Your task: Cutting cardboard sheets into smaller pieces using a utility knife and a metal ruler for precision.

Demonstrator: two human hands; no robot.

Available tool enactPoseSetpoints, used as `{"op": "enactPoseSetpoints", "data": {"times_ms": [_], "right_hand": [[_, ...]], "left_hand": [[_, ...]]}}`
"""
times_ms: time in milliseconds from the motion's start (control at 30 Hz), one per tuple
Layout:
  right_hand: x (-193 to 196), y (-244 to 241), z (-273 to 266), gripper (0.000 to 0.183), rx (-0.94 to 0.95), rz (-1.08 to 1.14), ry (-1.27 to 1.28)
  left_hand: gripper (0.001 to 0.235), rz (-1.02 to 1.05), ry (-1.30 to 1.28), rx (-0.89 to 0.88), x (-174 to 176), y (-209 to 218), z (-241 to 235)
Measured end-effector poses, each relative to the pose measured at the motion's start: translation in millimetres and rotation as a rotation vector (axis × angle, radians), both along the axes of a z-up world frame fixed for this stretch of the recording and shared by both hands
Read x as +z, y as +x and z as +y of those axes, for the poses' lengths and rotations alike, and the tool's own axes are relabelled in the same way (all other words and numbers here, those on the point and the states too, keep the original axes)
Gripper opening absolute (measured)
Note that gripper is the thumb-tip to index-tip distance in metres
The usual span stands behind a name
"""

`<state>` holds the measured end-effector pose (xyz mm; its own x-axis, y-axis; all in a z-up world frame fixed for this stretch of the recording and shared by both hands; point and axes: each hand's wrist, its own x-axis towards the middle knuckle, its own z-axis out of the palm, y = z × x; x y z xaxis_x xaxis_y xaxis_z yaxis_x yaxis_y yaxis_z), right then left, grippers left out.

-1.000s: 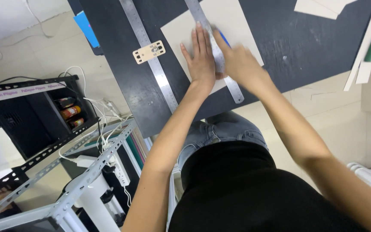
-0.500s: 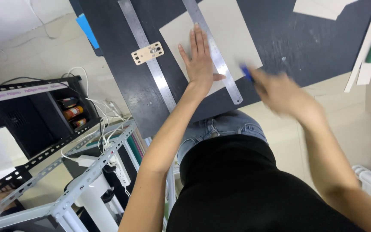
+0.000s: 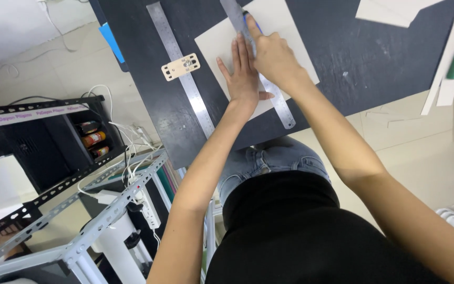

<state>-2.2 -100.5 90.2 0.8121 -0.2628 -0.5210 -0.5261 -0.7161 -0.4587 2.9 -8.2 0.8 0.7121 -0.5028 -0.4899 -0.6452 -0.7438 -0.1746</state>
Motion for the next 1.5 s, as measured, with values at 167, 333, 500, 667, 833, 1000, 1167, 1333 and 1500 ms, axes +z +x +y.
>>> {"op": "enactPoseSetpoints", "data": {"times_ms": [167,333,500,667,833,1000,1167,1333,1500], "right_hand": [[22.4,-59.3,6.5,0.089,0.083,0.093,-0.042],[102.2,-97.6,-15.7,0.062,-0.099,0.477,0.140],[-98.1,-123.5,-76.6,0.045,-0.380,-0.317,-0.271],[-107.1,-114.6,-64.1,0.078,-0.597,-0.304,-0.163],[-98.2,-110.2,-66.9,0.069,-0.525,-0.201,-0.101],[-122.7,-141.3,-116.3,0.057,-0.866,-0.517,0.248],[-111.7,-251.3,-264.4,0.039,-1.312,-0.905,0.267],[-107.6,-330.3,-434.3,0.053,-1.391,-1.249,-0.272],[-100.1,-241.8,-419.1,0.071,-1.316,-0.756,-0.707]], "left_hand": [[0.157,0.072,0.009,0.022,6.5,-0.4,-0.9],[0.162,0.043,-0.196,-0.003,-0.8,0.0,12.4],[0.136,0.095,-0.565,0.352,16.6,-30.5,34.4],[0.106,-0.102,-0.950,0.708,-62.8,-56.2,50.5],[0.066,-0.003,-1.305,1.080,-56.3,-30.9,43.6],[0.080,0.205,-1.394,1.080,-29.0,-18.8,63.4],[0.062,-0.009,-1.261,0.909,26.5,26.0,96.2],[0.058,0.050,-1.576,0.757,55.2,69.6,60.4],[0.047,0.521,-1.629,0.839,13.3,72.1,-89.7]]}}
